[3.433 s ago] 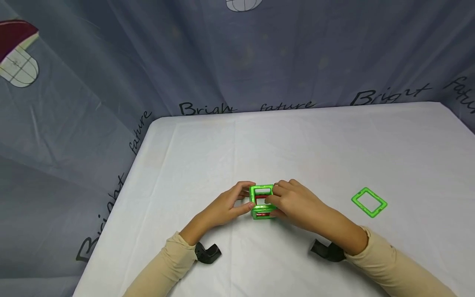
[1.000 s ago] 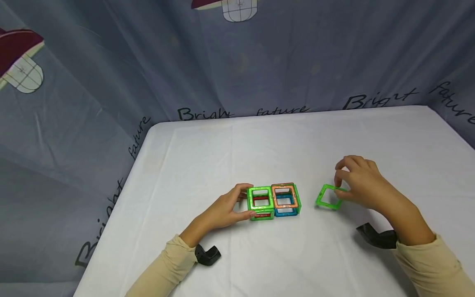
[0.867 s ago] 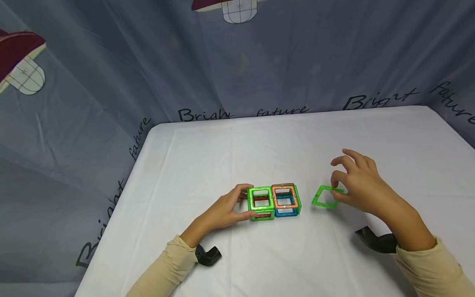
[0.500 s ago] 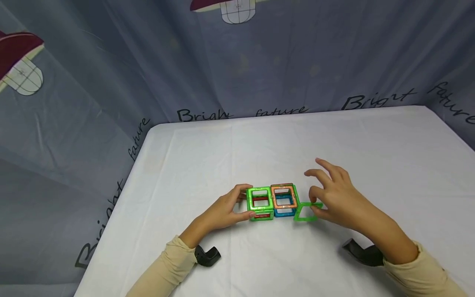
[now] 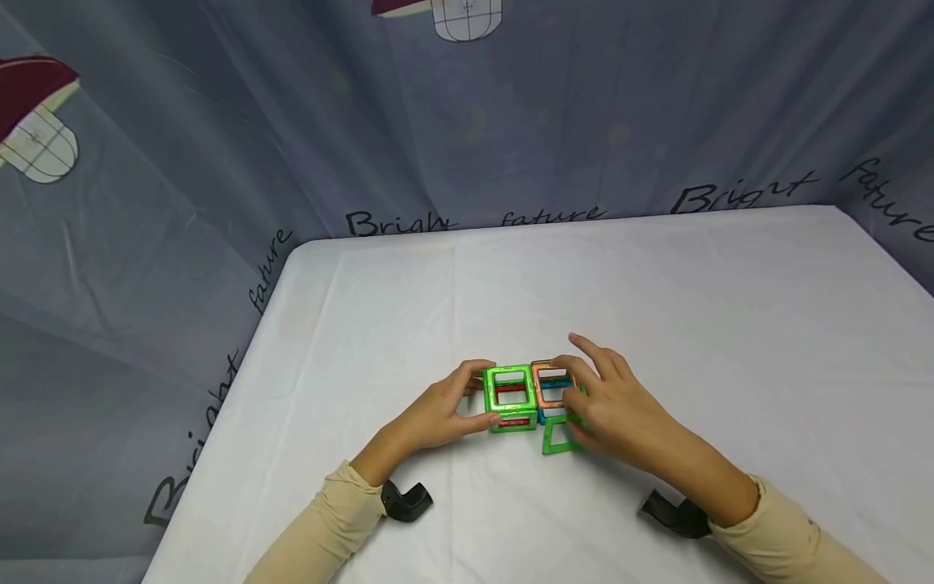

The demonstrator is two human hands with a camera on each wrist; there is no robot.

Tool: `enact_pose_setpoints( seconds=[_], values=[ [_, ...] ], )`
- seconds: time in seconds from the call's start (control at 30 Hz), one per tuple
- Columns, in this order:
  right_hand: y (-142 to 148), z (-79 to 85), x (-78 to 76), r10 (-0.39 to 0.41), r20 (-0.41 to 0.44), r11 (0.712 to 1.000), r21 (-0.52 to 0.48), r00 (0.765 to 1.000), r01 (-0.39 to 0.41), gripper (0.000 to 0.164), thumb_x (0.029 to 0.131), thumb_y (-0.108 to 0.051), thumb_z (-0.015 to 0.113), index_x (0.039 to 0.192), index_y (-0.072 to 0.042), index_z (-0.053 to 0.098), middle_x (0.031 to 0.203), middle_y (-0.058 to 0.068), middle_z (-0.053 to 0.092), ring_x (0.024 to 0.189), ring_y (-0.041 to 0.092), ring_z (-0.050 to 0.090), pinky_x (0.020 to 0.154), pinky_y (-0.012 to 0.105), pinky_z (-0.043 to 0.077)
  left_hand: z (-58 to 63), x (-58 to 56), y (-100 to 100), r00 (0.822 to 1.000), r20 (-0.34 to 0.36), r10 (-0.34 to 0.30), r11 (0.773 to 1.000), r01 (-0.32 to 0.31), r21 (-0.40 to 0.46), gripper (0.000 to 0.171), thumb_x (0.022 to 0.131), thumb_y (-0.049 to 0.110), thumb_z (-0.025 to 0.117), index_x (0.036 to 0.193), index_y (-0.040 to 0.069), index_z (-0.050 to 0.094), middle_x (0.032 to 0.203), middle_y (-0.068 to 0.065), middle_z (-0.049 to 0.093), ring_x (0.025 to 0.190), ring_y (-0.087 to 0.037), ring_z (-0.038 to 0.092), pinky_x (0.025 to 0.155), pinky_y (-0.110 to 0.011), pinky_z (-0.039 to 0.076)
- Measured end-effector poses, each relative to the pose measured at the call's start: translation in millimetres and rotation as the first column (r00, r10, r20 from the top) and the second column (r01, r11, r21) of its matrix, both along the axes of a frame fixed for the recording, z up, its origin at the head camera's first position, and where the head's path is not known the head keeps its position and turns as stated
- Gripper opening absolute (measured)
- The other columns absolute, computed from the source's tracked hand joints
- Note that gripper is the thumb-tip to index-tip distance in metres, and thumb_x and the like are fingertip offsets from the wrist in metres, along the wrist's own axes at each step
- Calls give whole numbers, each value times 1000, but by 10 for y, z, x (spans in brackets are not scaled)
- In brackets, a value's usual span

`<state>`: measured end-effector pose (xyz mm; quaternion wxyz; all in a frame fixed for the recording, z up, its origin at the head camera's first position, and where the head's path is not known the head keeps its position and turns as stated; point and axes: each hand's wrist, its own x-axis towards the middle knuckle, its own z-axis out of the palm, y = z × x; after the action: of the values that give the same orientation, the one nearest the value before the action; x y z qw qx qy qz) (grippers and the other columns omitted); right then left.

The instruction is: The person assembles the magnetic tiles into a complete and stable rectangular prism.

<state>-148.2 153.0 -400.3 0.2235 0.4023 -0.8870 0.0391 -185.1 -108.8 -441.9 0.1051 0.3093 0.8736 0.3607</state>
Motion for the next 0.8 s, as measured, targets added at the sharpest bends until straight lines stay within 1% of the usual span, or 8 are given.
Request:
enact_pose_setpoints(
  seconds=[0.17,0.4,0.63,0.8],
  values=[
    [-10,5,-5,-1,-33,1000,-9,999,1,26,60,-20,79,66,-10,55,109,15,56,123,44,36,86,50,40,6,-1,0,1000,6,1,1000,-1,-1,67,82,38,66,135,22,29,120,-1,55,109,-11,55,94,-34,45],
    [-22,-3,-12,25,-73,1000,-17,997,-26,27,60,-17,78,66,-9,53,108,15,56,122,43,38,84,48,41,-2,-7,-3,1000,1,-1,1000,1,5,67,82,38,65,135,21,29,120,-1,55,109,-12,55,95,-34,44],
    [-39,5,-28,52,-133,998,-32,990,-57,27,58,-12,77,64,-7,52,106,16,57,117,43,44,82,47,42,-16,-13,-4,1000,-5,-1,1000,1,6,66,82,38,66,135,23,30,119,0,56,109,-11,55,95,-33,44],
    [-45,3,-28,46,-149,998,-28,988,-51,26,59,-12,77,64,-7,52,104,16,58,115,43,46,82,46,43,-21,-13,-3,1000,-6,0,1000,0,10,65,82,38,66,134,23,30,119,0,56,109,-11,55,95,-33,44]
  ],
)
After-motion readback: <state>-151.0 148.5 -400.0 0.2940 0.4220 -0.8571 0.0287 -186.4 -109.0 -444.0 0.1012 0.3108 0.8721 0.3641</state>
